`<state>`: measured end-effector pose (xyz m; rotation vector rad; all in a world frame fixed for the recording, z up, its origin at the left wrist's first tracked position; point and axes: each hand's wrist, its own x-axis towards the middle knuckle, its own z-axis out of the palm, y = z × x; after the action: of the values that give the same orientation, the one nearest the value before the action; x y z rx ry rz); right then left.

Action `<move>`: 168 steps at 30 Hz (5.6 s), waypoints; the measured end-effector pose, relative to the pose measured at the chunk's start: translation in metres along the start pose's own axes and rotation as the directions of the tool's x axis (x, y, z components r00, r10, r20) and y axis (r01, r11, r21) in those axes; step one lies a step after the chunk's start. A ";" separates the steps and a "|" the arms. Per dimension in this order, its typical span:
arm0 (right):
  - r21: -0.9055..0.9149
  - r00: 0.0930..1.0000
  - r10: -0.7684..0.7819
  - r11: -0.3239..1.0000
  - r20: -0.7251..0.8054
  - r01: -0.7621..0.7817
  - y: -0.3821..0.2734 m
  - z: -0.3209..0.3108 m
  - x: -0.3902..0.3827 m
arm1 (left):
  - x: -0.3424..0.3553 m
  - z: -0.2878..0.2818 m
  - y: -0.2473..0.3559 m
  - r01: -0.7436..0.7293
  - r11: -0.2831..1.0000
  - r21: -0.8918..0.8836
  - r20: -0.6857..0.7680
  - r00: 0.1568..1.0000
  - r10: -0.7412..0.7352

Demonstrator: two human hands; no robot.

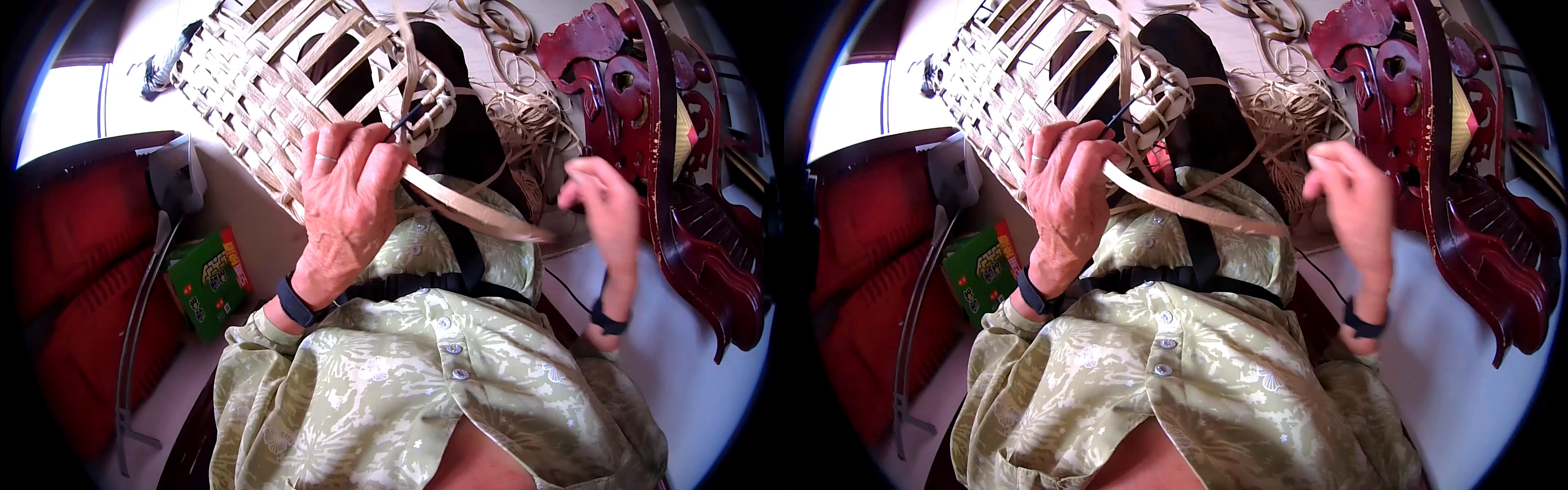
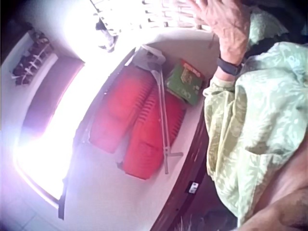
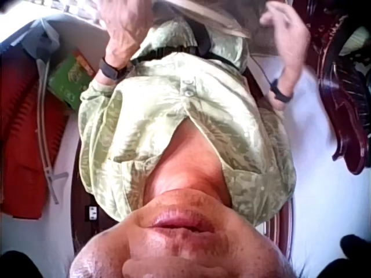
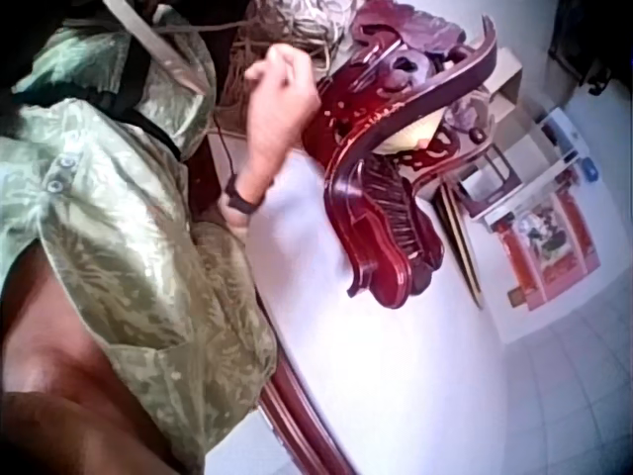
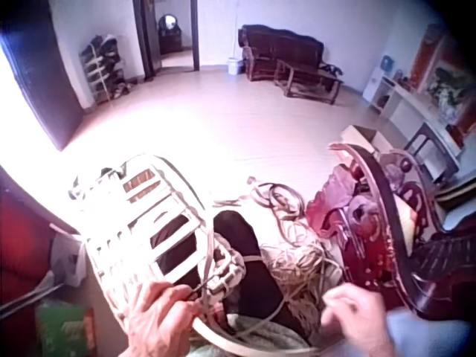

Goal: The person weaves a basket by hand using flexible wooden strips, threading a long strip through the vertical slats and pulling it into place.

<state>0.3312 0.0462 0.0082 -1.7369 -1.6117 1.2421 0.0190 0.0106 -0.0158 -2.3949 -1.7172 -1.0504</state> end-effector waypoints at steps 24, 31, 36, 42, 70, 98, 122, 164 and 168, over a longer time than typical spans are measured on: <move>0.854 0.972 0.068 0.494 -0.226 0.164 0.140 -0.087 0.016 | -0.005 0.000 0.014 0.129 0.992 0.000 -0.067 0.989 -0.128; -0.075 0.822 -0.209 0.977 -0.530 0.200 0.046 -0.016 0.035 | -0.004 0.004 0.016 0.083 0.996 0.008 -0.024 0.996 -0.083; -0.345 0.811 -0.538 0.734 0.229 0.584 -0.054 0.086 0.044 | -0.002 0.004 0.021 0.124 0.992 -0.034 -0.062 0.990 -0.126; -0.064 0.659 -0.676 0.681 0.330 0.730 -0.027 0.111 0.041 | -0.005 0.005 0.020 0.129 0.992 -0.013 -0.050 0.990 -0.129; 0.535 0.930 -0.341 0.765 -0.135 0.359 0.004 0.007 0.032 | -0.009 0.000 0.020 0.181 0.983 -0.036 -0.025 0.983 -0.182; 0.639 0.870 0.032 0.693 -0.492 0.335 0.113 -0.219 0.016 | -0.009 -0.001 0.013 0.099 0.985 -0.143 -0.058 0.992 -0.108; 0.480 0.651 0.080 0.743 -0.755 0.466 0.068 -0.150 0.018 | -0.007 0.004 0.010 0.143 0.983 -0.118 -0.131 0.979 -0.158; 0.498 0.920 -0.335 0.845 0.204 0.197 -0.042 0.048 0.018 | -0.009 0.000 0.014 0.133 0.979 -0.155 -0.064 0.988 -0.144; 0.800 0.866 -0.463 0.440 -0.186 0.408 0.018 -0.161 0.030 | -0.011 -0.001 0.012 0.142 0.971 -0.191 -0.079 0.984 -0.159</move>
<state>0.4734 0.1090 0.0629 -0.6168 -1.0657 1.4314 0.0267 -0.0040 -0.0167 -2.3020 -1.8707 -1.3773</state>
